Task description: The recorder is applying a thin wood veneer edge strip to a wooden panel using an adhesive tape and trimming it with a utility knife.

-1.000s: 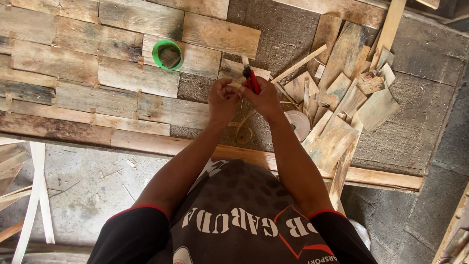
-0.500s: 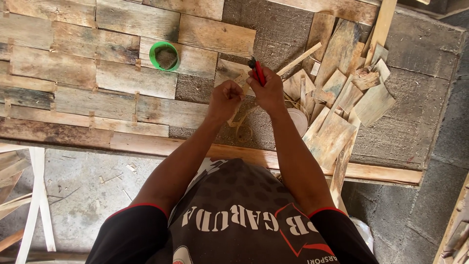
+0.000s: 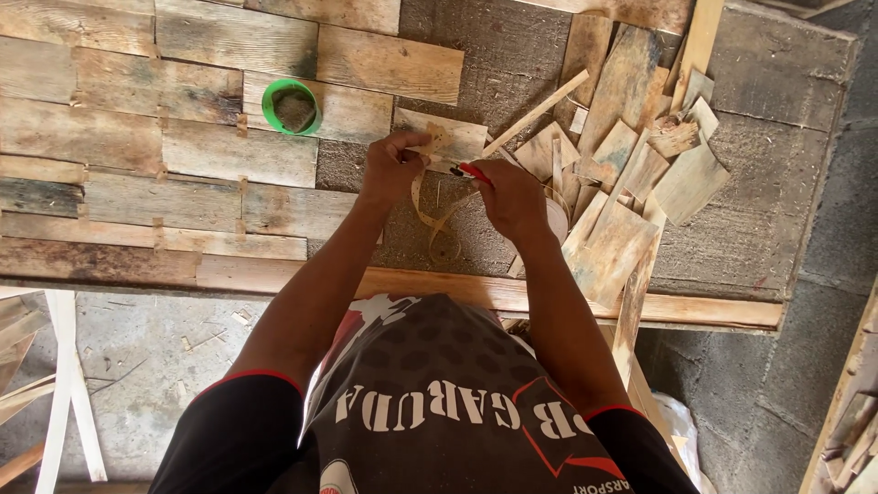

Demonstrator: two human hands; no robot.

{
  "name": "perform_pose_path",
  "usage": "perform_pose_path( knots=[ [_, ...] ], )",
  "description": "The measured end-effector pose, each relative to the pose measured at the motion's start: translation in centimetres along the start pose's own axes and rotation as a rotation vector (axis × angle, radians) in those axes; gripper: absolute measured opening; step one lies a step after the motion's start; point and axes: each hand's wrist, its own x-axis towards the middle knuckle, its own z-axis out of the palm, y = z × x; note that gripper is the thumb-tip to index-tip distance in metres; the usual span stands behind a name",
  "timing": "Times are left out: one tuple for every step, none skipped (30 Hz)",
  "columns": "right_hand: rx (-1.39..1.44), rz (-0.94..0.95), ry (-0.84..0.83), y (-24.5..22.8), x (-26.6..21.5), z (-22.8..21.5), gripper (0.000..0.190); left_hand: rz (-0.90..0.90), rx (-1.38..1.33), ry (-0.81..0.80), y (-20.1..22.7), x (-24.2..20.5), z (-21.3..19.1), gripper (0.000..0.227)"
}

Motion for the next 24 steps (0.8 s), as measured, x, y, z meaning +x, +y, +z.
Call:
perform_pose_path(
  knots=[
    [0.000, 0.004, 0.002, -0.2, 0.0, 0.0, 0.026, -0.001, 0.000, -0.005, 0.2, 0.0, 0.1, 0.035],
    [-0.018, 0.029, -0.019, -0.4, 0.1, 0.1, 0.027, -0.005, 0.015, -0.018, 0.4, -0.1, 0.1, 0.035],
    [-0.036, 0.054, -0.040, -0.7, 0.2, 0.1, 0.028, -0.009, 0.030, -0.031, 0.6, -0.1, 0.0, 0.036],
    [-0.034, 0.053, -0.041, -0.6, 0.3, 0.4, 0.028, -0.010, 0.032, -0.029, 0.7, -0.2, 0.0, 0.036],
    [-0.040, 0.049, -0.017, -0.6, 0.4, 0.7, 0.028, -0.034, 0.029, -0.036, 0.9, -0.2, 0.0, 0.037],
    [-0.047, 0.045, 0.006, -0.5, 0.4, 1.1, 0.028, -0.058, 0.026, -0.042, 1.0, -0.4, 0.0, 0.038],
    [-0.046, 0.044, 0.004, -0.6, 0.5, 1.2, 0.028, -0.059, 0.026, -0.040, 0.7, -0.4, 0.0, 0.038],
    [-0.070, 0.062, -0.012, -0.6, 0.7, 1.2, 0.027, -0.051, -0.010, -0.045, 0.5, -0.4, 0.0, 0.039],
    [-0.094, 0.079, -0.028, -0.6, 0.9, 1.3, 0.027, -0.042, -0.045, -0.051, 0.2, -0.3, 0.0, 0.039],
    [-0.095, 0.079, -0.028, -0.4, 0.9, 1.5, 0.027, -0.042, -0.045, -0.050, 0.5, -0.3, 0.0, 0.039],
    [-0.104, 0.066, -0.016, -0.2, 0.9, 1.8, 0.026, -0.057, -0.014, -0.057, 0.7, -0.3, 0.0, 0.038],
    [-0.114, 0.053, -0.004, 0.0, 0.9, 2.0, 0.026, -0.074, 0.017, -0.063, 0.9, -0.3, 0.1, 0.037],
    [-0.115, 0.054, -0.005, -0.2, 1.0, 1.9, 0.026, -0.074, 0.016, -0.064, 1.4, -0.3, 0.2, 0.037],
    [-0.126, 0.073, -0.024, -0.4, 1.2, 1.8, 0.026, -0.083, 0.056, -0.059, 1.8, -0.4, 0.2, 0.037],
    [-0.138, 0.091, -0.043, -0.6, 1.3, 1.7, 0.026, -0.092, 0.096, -0.055, 2.2, -0.4, 0.3, 0.036],
    [-0.139, 0.092, -0.044, -0.6, 1.3, 1.8, 0.026, -0.093, 0.095, -0.055, 2.1, -0.4, 0.3, 0.036],
    [-0.169, 0.103, -0.056, -0.6, 1.3, 2.0, 0.025, -0.075, 0.108, -0.057, 2.0, -0.4, 0.3, 0.036],
    [-0.199, 0.115, -0.066, -0.6, 1.3, 2.1, 0.025, -0.056, 0.121, -0.060, 2.0, -0.3, 0.3, 0.036],
    [-0.199, 0.116, -0.067, -0.5, 1.4, 2.3, 0.025, -0.057, 0.120, -0.061, 2.0, -0.2, 0.4, 0.036],
    [-0.217, 0.128, -0.067, -0.5, 1.4, 2.4, 0.024, -0.069, 0.131, -0.058, 2.1, -0.2, 0.5, 0.036],
    [-0.235, 0.139, -0.067, -0.5, 1.5, 2.6, 0.023, -0.081, 0.142, -0.055, 2.1, -0.2, 0.5, 0.035],
    [-0.235, 0.140, -0.067, -0.5, 1.5, 2.9, 0.023, -0.082, 0.142, -0.055, 2.5, -0.3, 0.6, 0.035],
    [-0.268, 0.149, -0.074, -0.5, 1.5, 3.1, 0.021, -0.102, 0.212, -0.053, 2.9, -0.4, 0.6, 0.036],
    [-0.300, 0.159, -0.082, -0.5, 1.6, 3.4, 0.019, -0.123, 0.283, -0.050, 3.3, -0.5, 0.7, 0.036]
  ],
)
